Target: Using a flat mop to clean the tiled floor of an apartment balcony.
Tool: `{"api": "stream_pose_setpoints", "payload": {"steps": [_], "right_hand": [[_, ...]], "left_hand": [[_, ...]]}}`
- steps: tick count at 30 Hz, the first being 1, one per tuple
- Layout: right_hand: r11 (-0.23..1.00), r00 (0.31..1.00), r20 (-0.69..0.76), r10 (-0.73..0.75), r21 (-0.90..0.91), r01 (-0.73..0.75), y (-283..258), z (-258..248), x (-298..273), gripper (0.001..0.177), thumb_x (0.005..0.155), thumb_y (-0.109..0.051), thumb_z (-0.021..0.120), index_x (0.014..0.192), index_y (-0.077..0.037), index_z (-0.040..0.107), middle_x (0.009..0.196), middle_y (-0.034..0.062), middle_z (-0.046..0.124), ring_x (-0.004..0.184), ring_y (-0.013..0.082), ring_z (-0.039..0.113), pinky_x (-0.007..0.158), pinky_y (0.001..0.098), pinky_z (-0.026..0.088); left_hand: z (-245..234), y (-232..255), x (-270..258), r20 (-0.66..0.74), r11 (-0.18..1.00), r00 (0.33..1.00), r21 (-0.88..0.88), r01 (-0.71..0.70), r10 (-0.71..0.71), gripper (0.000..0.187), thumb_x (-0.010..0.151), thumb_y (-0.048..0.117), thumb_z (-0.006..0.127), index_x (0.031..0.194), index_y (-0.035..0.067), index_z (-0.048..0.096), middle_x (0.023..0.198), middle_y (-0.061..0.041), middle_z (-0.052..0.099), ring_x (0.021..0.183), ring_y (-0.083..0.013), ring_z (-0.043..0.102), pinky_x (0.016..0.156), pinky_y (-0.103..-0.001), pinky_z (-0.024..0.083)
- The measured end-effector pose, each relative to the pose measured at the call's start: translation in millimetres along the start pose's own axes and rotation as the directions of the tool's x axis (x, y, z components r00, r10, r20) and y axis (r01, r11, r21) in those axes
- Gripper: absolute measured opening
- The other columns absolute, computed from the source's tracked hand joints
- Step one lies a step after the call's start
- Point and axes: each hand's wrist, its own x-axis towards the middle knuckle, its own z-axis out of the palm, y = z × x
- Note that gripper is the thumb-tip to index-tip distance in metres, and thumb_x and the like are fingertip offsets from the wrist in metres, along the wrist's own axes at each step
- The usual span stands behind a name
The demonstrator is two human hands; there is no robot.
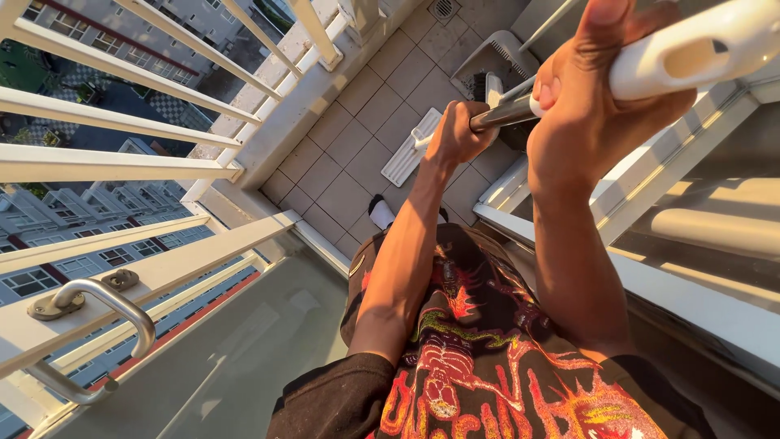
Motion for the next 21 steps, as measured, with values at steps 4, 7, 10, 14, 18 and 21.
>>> {"api": "stream_pose_setpoints", "payload": {"steps": [4,7,10,14,18,21], "right_hand": [[1.0,0.994,0.103,-0.024,-0.006,0.024,-7,-4,-4,0.029,0.115,-0.007,0.072,0.106,0.001,0.047,0.066,0.009,0.046,0.052,0.018,0.048,0.052,0.0305,0.039],[0.994,0.963,0.257,0.083,0.053,-0.099,-14,-4,-4,0.032,0.115,-0.01,0.073,0.097,-0.002,0.047,0.065,0.0094,0.047,0.051,0.0173,0.048,0.052,0.0284,0.038],[0.975,0.877,0.459,0.145,0.086,-0.206,-19,0,9,0.033,0.109,-0.008,0.077,0.095,-0.001,0.049,0.077,0.0157,0.056,0.058,0.0175,0.052,0.054,0.0286,0.041],[0.961,0.487,0.871,0.058,0.083,-0.264,-18,13,45,0.034,0.091,-0.009,0.083,0.076,-0.001,0.053,0.067,0.0097,0.056,0.057,0.0175,0.056,0.053,0.0305,0.045],[0.897,0.039,0.999,0.019,0.0,-0.441,-20,59,71,0.036,0.087,-0.019,0.081,0.072,0.0,0.054,0.062,0.0082,0.057,0.055,0.02,0.059,0.052,0.0295,0.048],[0.917,-0.009,1.0,-0.027,0.021,-0.398,15,60,69,0.043,0.08,-0.016,0.08,0.058,-0.005,0.045,0.051,0.0032,0.044,0.045,0.0163,0.048,0.043,0.0265,0.036]], "left_hand": [[-6,-9,-4,0.056,0.997,0.997,0.064,-0.052,0.048,0.016,0.077,0.011,0.07,0.07,-0.003,0.066,0.057,-0.021,0.055,0.047,-0.0347,0.046,0.048,-0.04,0.042],[-16,-10,-11,0.069,0.998,0.996,0.007,-0.057,0.056,0.012,0.076,0.01,0.068,0.073,-0.002,0.068,0.057,-0.019,0.057,0.044,-0.0316,0.053,0.046,-0.038,0.043],[-28,-8,-14,0.064,0.995,0.993,0.014,-0.101,0.1,0.013,0.079,0.008,0.065,0.071,-0.002,0.064,0.059,-0.019,0.058,0.049,-0.0337,0.055,0.05,-0.039,0.044],[-39,6,-22,-0.028,0.996,0.996,0.005,-0.09,0.09,0.011,0.079,0.008,0.066,0.074,-0.002,0.066,0.061,-0.021,0.06,0.051,-0.0377,0.054,0.051,-0.041,0.044],[-52,2,-19,-0.011,1.0,1.0,-0.013,0.016,-0.016,0.01,0.079,0.009,0.066,0.076,0.0,0.068,0.064,-0.023,0.06,0.055,-0.0396,0.055,0.054,-0.042,0.048],[-58,-24,-21,-0.015,0.999,0.999,0.0,0.046,-0.046,0.01,0.078,0.01,0.063,0.075,0.0,0.066,0.066,-0.022,0.061,0.055,-0.0389,0.055,0.054,-0.042,0.048]]}}
